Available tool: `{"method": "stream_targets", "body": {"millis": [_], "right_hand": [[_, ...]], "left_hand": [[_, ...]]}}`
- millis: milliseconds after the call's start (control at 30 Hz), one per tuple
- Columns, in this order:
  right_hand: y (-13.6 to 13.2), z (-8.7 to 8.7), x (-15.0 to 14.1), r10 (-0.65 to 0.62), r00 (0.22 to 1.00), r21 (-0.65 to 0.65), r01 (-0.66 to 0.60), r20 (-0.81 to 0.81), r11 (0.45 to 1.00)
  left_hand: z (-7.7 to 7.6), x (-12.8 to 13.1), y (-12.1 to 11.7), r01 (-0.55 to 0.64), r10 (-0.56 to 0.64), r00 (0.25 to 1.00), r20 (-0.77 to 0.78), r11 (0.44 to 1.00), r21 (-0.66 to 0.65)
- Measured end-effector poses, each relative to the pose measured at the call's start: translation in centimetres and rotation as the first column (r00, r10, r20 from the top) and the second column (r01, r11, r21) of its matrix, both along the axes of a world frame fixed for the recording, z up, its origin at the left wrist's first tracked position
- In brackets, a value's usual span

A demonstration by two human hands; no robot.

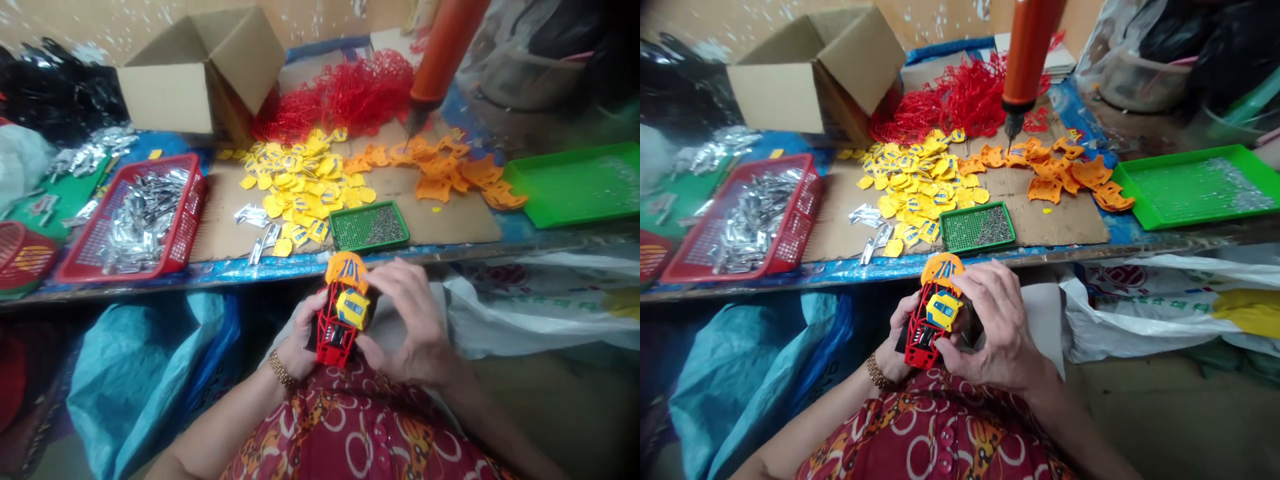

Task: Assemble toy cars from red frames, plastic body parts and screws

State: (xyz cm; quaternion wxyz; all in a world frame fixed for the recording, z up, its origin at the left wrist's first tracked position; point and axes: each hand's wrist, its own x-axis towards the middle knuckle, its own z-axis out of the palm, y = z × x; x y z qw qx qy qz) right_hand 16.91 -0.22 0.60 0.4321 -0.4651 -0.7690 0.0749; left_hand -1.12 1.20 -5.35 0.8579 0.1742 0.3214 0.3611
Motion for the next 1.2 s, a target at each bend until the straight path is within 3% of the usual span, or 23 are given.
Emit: {"method": "stream_targets", "body": {"millis": [133, 433, 567, 900, 1033, 1100, 1200], "right_hand": [[-0.6, -0.4, -0.7, -0.031, 0.999, -0.013, 0.031, -0.037, 0.999], [-0.6, -0.6, -1.4, -0.087, 0.995, -0.012, 0.087, -0.057, 0.996], [-0.7, -0.5, -1.6, -0.094, 0.993, -0.028, 0.093, -0.072, 0.995], [-1.0, 0.3, -1.6, -0.055, 0.983, -0.057, 0.046, -0.174, 0.997], [-0.3, 0.6, -0.7, -0.148, 0.973, -0.06, 0.139, -0.179, 0.988], [0.5, 0.4, -0.2, -0.184, 0.956, -0.151, 0.152, -0.229, 0.977], [2.1, -0.2, 0.1, -0.132, 0.909, -0.357, -0.02, -0.395, 0.934]], "left_hand": [[0.7, 0.3, 1.0, -0.049, 0.053, 0.997, 0.05, 0.996, -0.077], [2.3, 1.1, 1.2, -0.103, 0.104, 0.994, 0.016, 0.995, -0.011], [2.1, 0.9, 1.1, -0.096, 0.096, 0.995, 0.008, 0.995, -0.01], [-0.3, 0.0, 0.5, 0.062, -0.059, 0.99, 0.125, 0.998, -0.024], [-0.2, 0.6, 0.8, 0.131, -0.126, 0.969, 0.214, 0.991, -0.011], [0.2, 1.0, 0.8, 0.18, -0.171, 0.955, 0.243, 0.984, -0.014], [0.8, 1.4, 0.3, 0.286, -0.268, 0.923, 0.278, 0.958, -0.026]]}}
